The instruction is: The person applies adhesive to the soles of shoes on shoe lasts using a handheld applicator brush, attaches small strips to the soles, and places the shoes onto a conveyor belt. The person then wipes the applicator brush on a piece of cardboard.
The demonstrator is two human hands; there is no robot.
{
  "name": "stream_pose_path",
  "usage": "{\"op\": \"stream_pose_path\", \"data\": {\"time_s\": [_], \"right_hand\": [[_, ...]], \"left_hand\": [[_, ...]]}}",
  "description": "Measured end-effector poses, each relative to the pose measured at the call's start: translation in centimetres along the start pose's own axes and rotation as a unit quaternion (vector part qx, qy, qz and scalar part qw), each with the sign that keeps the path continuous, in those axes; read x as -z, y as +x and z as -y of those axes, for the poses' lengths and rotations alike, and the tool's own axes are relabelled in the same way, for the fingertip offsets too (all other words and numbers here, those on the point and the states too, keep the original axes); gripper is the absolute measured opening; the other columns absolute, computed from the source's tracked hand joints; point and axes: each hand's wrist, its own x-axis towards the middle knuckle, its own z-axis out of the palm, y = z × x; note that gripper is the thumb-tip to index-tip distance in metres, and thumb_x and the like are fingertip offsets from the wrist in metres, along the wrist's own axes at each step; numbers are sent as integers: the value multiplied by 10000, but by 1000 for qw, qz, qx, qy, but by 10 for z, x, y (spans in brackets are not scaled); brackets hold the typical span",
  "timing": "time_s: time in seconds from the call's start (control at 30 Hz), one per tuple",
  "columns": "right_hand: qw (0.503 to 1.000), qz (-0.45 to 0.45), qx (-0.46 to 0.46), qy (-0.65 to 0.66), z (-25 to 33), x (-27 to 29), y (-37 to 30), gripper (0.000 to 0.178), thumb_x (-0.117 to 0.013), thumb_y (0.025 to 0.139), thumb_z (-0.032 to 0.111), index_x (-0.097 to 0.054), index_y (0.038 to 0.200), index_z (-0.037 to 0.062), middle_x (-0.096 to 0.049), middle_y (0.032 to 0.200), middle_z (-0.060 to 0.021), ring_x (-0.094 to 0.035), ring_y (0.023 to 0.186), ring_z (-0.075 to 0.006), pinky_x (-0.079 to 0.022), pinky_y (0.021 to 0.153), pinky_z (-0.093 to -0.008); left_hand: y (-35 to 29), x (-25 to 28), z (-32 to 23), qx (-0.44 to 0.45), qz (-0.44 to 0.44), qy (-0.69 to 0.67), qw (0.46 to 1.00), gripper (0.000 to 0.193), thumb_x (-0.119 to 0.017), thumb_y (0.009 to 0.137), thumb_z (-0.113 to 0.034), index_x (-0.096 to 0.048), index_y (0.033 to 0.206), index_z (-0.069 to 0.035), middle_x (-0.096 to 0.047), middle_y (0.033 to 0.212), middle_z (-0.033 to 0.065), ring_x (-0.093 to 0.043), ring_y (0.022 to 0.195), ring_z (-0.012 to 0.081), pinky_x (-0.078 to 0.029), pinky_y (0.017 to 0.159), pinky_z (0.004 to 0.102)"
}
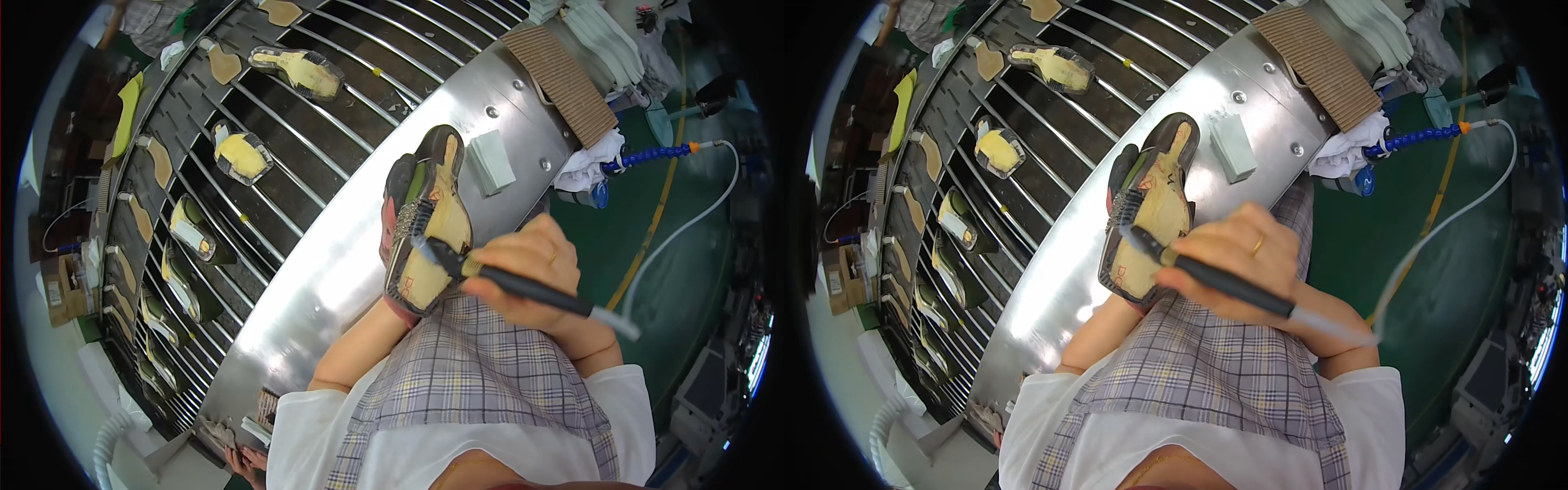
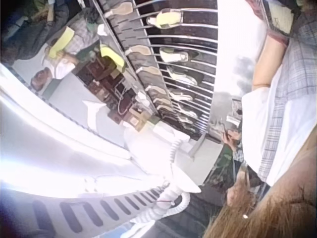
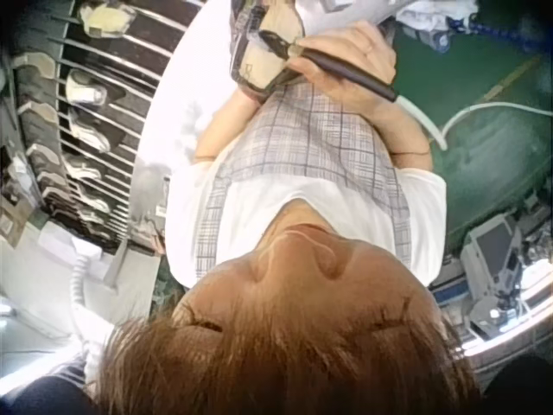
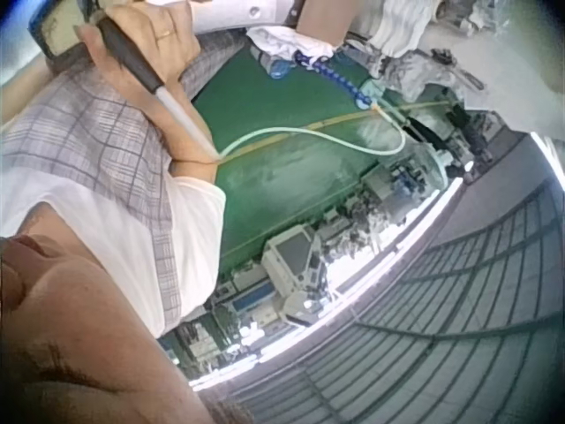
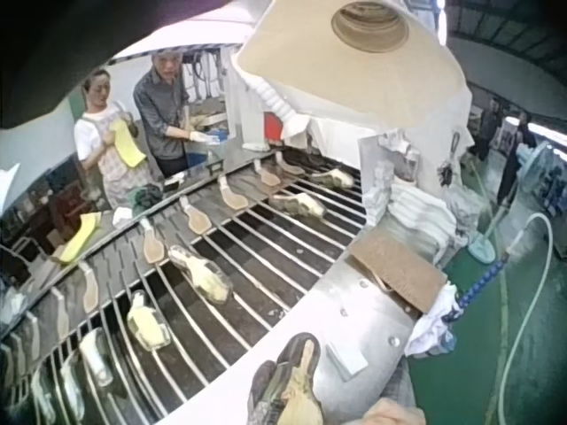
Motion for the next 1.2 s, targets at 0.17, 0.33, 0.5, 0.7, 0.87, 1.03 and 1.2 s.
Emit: {"op": "stream_pose_path", "data": {"time_s": [0.17, 0.33, 0.5, 0.7, 0.87, 1.03, 1.2], "right_hand": [[999, -25, -32, -37, -13, 1, 6, 302, -833, 754, 179, -656, 966, 57, -666, 863, -49, -593, 686, -213, -462, 600, -304], [999, 42, -22, 3, 0, 4, 3, 314, -841, 738, 201, -659, 952, 60, -665, 850, -47, -587, 683, -214, -473, 605, -307], [996, 46, -46, 65, -4, 8, 6, 290, -835, 746, 194, -663, 939, 62, -665, 839, -39, -584, 675, -209, -463, 593, -309], [999, 14, -51, -2, -2, 10, 7, 262, -821, 767, 158, -660, 941, 46, -646, 858, -56, -592, 710, -226, -480, 610, -318], [999, -29, -31, -9, -2, 7, -1, 250, -816, 763, 143, -660, 938, 59, -653, 849, -59, -610, 711, -232, -498, 601, -315], [992, -87, -72, 56, -11, 0, -6, 216, -803, 772, 149, -667, 921, 73, -653, 830, -65, -616, 727, -231, -505, 615, -322], [978, -103, -128, 125, -14, -3, -4, 181, -759, 825, 183, -677, 946, 74, -626, 820, -46, -563, 797, -214, -474, 675, -333]], "left_hand": [[4, -1, 0, -12, -5, -2, 1000, 666, -720, 847, -115, -385, 1419, -48, -541, 1240, 79, -540, 1152, 164, -475, 957, 279], [4, 2, 1, -8, 36, 40, 999, 609, -669, 871, -154, -400, 1409, -58, -536, 1262, 88, -530, 1171, 183, -459, 980, 302], [1, 3, 1, 4, 48, 27, 998, 557, -599, 910, -184, -399, 1417, -73, -527, 1292, 93, -523, 1188, 195, -446, 1001, 316], [1, 3, 0, 3, 56, 21, 998, 503, -516, 956, -220, -397, 1427, -91, -516, 1328, 100, -515, 1209, 210, -431, 1025, 333], [6, 8, 4, 7, 67, -6, 998, 466, -447, 995, -250, -395, 1435, -106, -507, 1358, 105, -509, 1227, 222, -419, 1045, 347], [20, 17, 11, 40, 91, -101, 990, 440, -378, 1034, -281, -394, 1444, -121, -498, 1388, 110, -502, 1244, 234, -406, 1065, 361], [35, 20, 15, -31, 113, 37, 992, 512, -427, 998, -432, -428, 1413, -133, -507, 1363, 113, -520, 1189, 230, -439, 1034, 371]]}}
